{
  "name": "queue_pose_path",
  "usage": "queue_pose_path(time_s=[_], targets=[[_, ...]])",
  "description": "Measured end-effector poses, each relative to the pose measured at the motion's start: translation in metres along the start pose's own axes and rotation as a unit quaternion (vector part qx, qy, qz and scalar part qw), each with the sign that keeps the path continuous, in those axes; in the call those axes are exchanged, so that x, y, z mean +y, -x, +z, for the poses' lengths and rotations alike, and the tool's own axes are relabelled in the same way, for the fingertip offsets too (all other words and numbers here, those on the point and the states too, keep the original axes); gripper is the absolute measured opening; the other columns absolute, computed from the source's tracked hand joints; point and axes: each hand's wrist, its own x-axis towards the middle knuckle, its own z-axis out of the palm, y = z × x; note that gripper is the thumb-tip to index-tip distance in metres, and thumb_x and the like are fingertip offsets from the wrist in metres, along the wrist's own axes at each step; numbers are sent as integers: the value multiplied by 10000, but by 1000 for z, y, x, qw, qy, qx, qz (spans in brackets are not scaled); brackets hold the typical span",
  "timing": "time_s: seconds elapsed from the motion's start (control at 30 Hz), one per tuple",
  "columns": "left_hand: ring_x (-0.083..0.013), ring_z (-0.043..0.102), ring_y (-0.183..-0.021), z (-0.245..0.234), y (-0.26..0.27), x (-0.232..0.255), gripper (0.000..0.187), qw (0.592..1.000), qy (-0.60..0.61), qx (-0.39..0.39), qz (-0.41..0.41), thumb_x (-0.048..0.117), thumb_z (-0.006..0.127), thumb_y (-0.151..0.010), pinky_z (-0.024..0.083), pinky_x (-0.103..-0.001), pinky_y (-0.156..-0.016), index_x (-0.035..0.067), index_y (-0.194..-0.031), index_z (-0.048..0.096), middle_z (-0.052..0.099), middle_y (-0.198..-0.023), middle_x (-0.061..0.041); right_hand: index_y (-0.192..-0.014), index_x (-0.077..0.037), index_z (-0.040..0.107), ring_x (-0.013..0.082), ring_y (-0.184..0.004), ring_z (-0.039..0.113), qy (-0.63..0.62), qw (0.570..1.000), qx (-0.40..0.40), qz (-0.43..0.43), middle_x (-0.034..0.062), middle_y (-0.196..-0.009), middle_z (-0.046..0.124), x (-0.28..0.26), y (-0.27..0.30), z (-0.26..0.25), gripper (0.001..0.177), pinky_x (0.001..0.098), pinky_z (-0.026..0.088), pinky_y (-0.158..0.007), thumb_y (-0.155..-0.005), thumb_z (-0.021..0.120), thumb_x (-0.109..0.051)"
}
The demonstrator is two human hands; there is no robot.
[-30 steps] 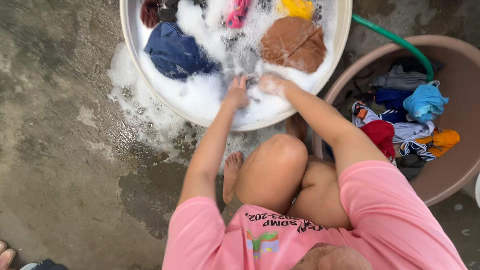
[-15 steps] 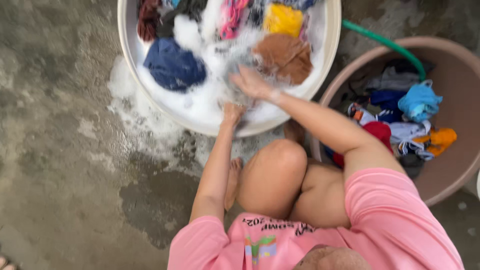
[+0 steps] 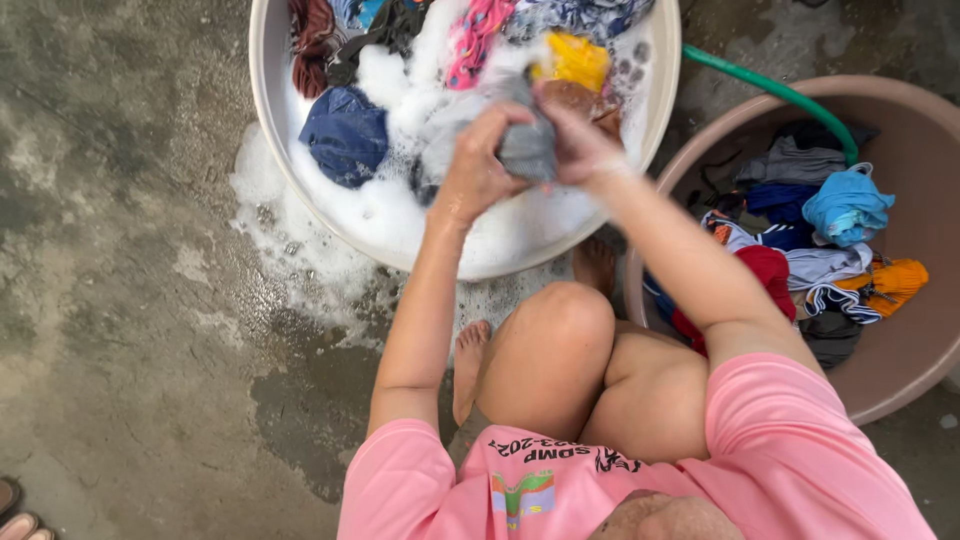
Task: The person washes clothes by scrubbing garments in a basin of soapy water, wringing them out by hand, and placing them into an adjacent basin.
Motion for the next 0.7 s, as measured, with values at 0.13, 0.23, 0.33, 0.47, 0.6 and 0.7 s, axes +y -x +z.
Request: queue_pose_path(time_s=[0.13, 0.23, 0.33, 0.47, 0.6, 0.7], targets=[[-273, 658, -1143, 15, 1, -1, 705, 998, 59, 8, 22, 362, 1037, -528, 534, -403, -1037, 92, -1061, 663, 638, -1164, -75, -1325, -262, 629, 163, -1216, 638, 33, 992, -19, -121, -15, -1278, 680, 29, -7, 5, 457, 386, 539, -1046, -937, 639, -503], [-249, 471, -1380, 30, 12, -20, 624, 927, 298, 192, 127, 579, 858, -747, 413, -442, -1162, 149, -1126, 610, 491, -1448, -30, -1190, -243, 666, 176, -1111, 670, -55, 986, 32, -151, -8, -1157, 720, 27, -19, 33, 349, 408, 562, -974, -884, 633, -406], [-305, 564, -1369, 40, 28, -56, 722, 702, 638, 308, -70, 683, 710, -833, 450, -547, -1177, 101, -1251, 621, 579, -1470, -102, -1110, -199, 632, 172, -1085, 648, -28, 969, -8, -246, 1, -1120, 690, 29, -16, 52, 191, 416, 541, -965, -941, 692, -265], [-319, 562, -1286, 37, 21, -105, 675, 497, 794, 185, -296, 632, 577, -931, 471, -506, -1130, 112, -1362, 584, 565, -1419, -130, -943, -120, 561, 142, -840, 524, 331, 832, -28, -445, 42, -985, 651, 24, 15, 78, 202, 357, 445, -795, -985, 754, -158], [-223, 558, -1331, 37, 26, -114, 680, 803, 582, -11, -127, 537, 713, -900, 466, -404, -1154, 181, -1448, 528, 566, -1428, -64, -807, -93, 586, 270, -1109, 670, 499, 646, -137, -561, 105, -1170, 712, 17, 55, 128, 154, 550, 292, -1175, -830, 731, -140], [-222, 606, -1114, 11, 13, -115, 487, 765, 574, -88, -279, 440, 720, -931, 506, -392, -989, 134, -1286, 591, 628, -1230, -80, -845, -111, 657, 295, -1122, 658, 646, 418, -114, -628, 77, -1168, 712, 28, 61, 142, 128, 433, 527, -1011, -780, 742, -180]])
